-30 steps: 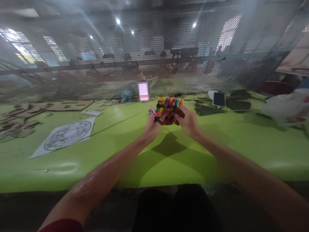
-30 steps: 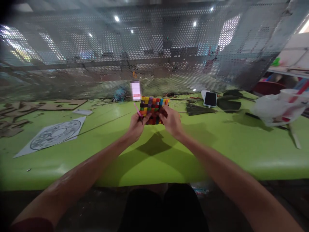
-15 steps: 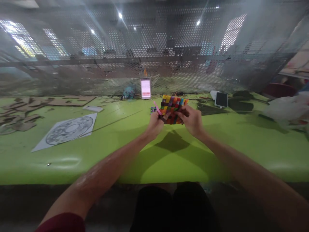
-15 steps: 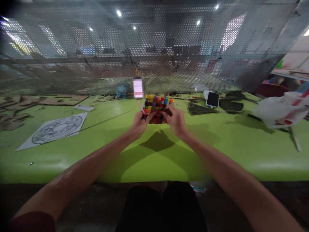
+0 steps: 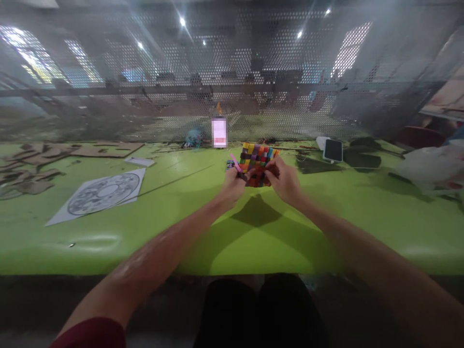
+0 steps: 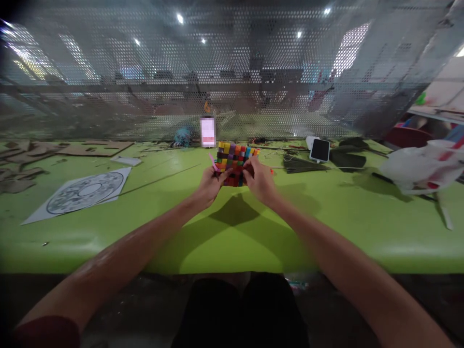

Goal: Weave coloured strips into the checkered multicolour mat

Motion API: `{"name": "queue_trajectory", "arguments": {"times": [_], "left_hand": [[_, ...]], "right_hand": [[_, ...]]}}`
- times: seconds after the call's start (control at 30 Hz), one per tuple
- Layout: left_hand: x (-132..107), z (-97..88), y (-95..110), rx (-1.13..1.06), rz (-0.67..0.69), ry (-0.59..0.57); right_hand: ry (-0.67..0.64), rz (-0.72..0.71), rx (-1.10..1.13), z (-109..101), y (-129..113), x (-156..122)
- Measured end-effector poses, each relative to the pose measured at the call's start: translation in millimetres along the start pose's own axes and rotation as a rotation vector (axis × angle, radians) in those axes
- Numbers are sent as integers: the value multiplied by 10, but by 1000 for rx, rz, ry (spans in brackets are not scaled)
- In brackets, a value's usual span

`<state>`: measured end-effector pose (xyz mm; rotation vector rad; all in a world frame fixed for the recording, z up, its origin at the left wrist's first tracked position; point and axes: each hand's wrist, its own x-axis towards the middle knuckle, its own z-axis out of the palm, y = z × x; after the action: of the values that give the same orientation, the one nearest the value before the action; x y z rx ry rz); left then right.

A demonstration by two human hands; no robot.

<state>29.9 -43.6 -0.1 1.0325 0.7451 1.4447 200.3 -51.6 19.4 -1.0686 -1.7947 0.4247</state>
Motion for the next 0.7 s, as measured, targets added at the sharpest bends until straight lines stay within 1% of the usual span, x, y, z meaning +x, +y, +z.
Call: {"name": "queue_trajectory", "arguments": {"times": [0.1, 0.17, 0.27, 0.3, 0.33, 0.37, 0.4, 0.43, 0.47, 0.5, 0.53, 0.6, 0.63, 0.67, 0.7], "left_hand": [[5, -14, 0, 53, 33, 0], [11, -22, 11, 40, 18, 25], [15, -22, 61, -29, -31, 79], [13, -19, 90, -55, -45, 96], [10, -13, 125, -76, -55, 114], [5, -8, 162, -93, -62, 127], [-2, -3, 200, -104, -67, 138], [-10, 1, 235, -106, -75, 149], [-18, 1, 264, -98, -90, 160], [-26, -2, 286, -84, -108, 169], [-32, -8, 297, -64, -128, 170], [-38, -26, 293, -32, -155, 151], [-36, -36, 280, -30, -153, 127], [-33, -46, 264, -40, -144, 99], [-29, -54, 249, -55, -133, 73]], "right_hand": [[-21, -67, -168, 28, 31, -7], [-38, -95, -240, 49, 17, -9], [-103, -194, -191, 2, -63, 14], [-117, -242, -139, -50, -97, 34], [-96, -278, -82, -123, -127, 63], [14, -283, -45, -211, -146, 99], [172, -253, -18, -307, -152, 141], [329, -189, 25, -401, -142, 184], [398, -101, 79, -484, -118, 226], [400, -4, 136, -548, -82, 262], [331, 100, 202, -587, -40, 287], [0, 300, 356, -587, 39, 302], [-153, 365, 421, -555, 68, 293], [-263, 410, 489, -513, 86, 278], [-325, 432, 549, -468, 94, 259]]}}
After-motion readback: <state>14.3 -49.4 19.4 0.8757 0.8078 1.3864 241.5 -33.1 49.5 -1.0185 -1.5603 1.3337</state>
